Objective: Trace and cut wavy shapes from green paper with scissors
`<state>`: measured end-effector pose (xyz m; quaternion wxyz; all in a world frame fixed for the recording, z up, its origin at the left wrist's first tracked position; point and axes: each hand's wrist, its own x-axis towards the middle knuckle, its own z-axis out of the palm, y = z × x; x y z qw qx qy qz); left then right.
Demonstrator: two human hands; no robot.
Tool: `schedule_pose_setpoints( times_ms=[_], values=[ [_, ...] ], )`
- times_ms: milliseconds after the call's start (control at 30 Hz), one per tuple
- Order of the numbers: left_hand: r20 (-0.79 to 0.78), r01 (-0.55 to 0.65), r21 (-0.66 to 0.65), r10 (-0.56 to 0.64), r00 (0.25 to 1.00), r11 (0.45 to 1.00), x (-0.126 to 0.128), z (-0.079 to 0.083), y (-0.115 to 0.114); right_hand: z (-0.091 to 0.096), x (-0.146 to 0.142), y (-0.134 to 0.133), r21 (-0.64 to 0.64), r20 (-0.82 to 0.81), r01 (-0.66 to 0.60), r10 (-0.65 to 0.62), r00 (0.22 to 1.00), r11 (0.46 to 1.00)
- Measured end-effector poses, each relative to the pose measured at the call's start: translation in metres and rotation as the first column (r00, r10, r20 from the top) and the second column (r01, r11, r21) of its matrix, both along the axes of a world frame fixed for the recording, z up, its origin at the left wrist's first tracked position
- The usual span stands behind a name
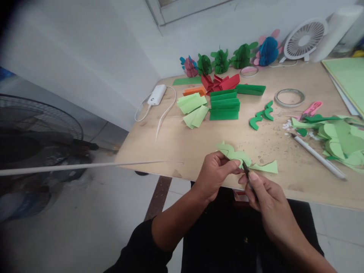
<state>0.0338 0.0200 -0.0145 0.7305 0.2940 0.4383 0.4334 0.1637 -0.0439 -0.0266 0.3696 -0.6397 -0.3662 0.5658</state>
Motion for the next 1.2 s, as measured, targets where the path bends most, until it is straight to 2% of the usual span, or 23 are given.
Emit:
schedule_pose_setpoints(
  times_ms=[200, 433, 867, 1200],
  values=[
    [-0.064, 0.101, 0.051, -0.098, 0.993, 0.994, -0.007, -0.001, 0.006, 0.005, 0.003, 0.004, -0.03, 0.017, -0.044, 0.044, 0.999, 0.999],
    [-0.103, 0.213, -0.003, -0.212, 0.972, 0.977, -0.013, 0.003, 0.011, 0.005, 0.007, 0.005, -0.074, -0.086, -0.045, 0.038, 0.996, 0.996],
    [-0.051, 0.314, -0.024, -0.315, 0.948, 0.949, -0.021, 0.002, 0.021, 0.006, 0.007, 0.007, -0.084, -0.131, -0.078, 0.067, 0.989, 0.993],
    [-0.03, 0.318, -0.041, -0.32, 0.947, 0.947, -0.021, -0.001, 0.025, 0.002, 0.008, 0.008, -0.084, -0.117, -0.074, 0.064, 0.991, 0.994]
  ],
)
